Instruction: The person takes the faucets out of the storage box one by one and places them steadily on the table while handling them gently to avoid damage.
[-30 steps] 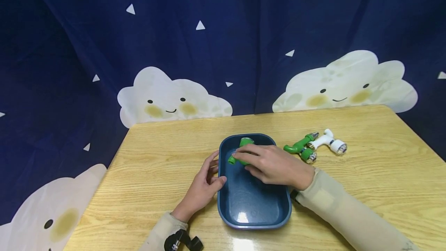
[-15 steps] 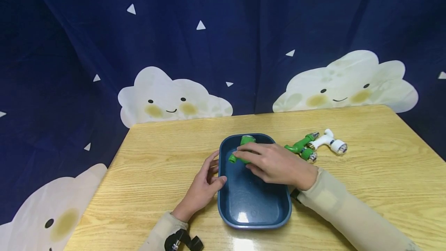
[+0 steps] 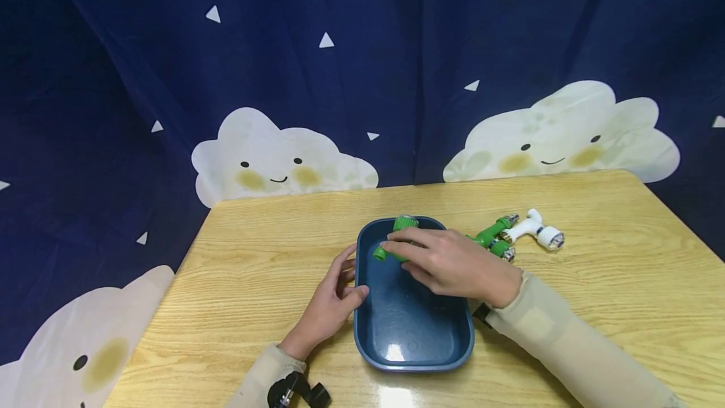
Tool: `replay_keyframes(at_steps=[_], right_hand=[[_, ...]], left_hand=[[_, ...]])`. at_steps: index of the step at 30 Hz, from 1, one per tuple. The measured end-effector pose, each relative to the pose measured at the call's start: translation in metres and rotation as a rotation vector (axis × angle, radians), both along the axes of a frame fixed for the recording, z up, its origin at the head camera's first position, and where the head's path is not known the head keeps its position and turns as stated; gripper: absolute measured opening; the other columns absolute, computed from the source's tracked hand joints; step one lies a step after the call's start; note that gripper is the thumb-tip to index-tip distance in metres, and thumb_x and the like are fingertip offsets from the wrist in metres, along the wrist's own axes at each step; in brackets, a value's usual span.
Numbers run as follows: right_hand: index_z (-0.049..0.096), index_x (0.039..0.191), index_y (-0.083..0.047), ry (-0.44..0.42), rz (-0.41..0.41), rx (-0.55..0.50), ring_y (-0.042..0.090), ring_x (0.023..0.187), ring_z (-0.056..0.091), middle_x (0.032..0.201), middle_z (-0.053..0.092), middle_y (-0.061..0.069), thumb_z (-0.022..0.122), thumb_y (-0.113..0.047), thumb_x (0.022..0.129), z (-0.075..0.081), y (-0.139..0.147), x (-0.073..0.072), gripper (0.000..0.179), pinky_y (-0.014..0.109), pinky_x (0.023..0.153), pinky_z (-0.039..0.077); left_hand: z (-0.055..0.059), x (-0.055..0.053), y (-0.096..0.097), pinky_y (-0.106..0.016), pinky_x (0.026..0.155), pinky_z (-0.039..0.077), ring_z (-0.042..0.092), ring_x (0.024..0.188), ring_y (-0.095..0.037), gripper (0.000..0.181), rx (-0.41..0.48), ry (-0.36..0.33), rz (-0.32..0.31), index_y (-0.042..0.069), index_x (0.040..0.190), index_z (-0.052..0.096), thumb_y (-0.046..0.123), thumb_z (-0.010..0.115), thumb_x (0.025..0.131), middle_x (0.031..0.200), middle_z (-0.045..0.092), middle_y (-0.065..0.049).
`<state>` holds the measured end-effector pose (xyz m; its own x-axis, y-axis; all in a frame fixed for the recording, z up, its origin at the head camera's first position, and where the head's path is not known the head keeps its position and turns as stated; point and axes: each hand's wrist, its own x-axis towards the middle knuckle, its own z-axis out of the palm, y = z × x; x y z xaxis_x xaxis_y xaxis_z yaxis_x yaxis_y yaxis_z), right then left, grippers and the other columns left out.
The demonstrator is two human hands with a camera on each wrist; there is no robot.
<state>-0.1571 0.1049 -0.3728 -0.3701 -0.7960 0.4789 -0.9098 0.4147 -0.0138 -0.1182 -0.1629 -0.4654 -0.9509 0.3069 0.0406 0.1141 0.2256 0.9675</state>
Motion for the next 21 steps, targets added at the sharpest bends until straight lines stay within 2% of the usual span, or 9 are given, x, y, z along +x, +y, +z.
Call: replay_keyframes(at_steps=[21], right_hand=[[0.064,0.138,-0.013,0.007,-0.018,-0.003,0.016,0.103,0.075,0.133,0.069,0.007,0.078,-0.012,0.090,0.0062,0.0051,0.0000,0.051,0.030,0.080,0.063]], left_hand=[[0.0000,0.0009,0.0002,-0.019,0.098,0.053,0.057,0.137,-0.032,0.074,0.002,0.001,0.005,0.036,0.161,0.028,0.014,0.063,0.100,0.154,0.050,-0.012]])
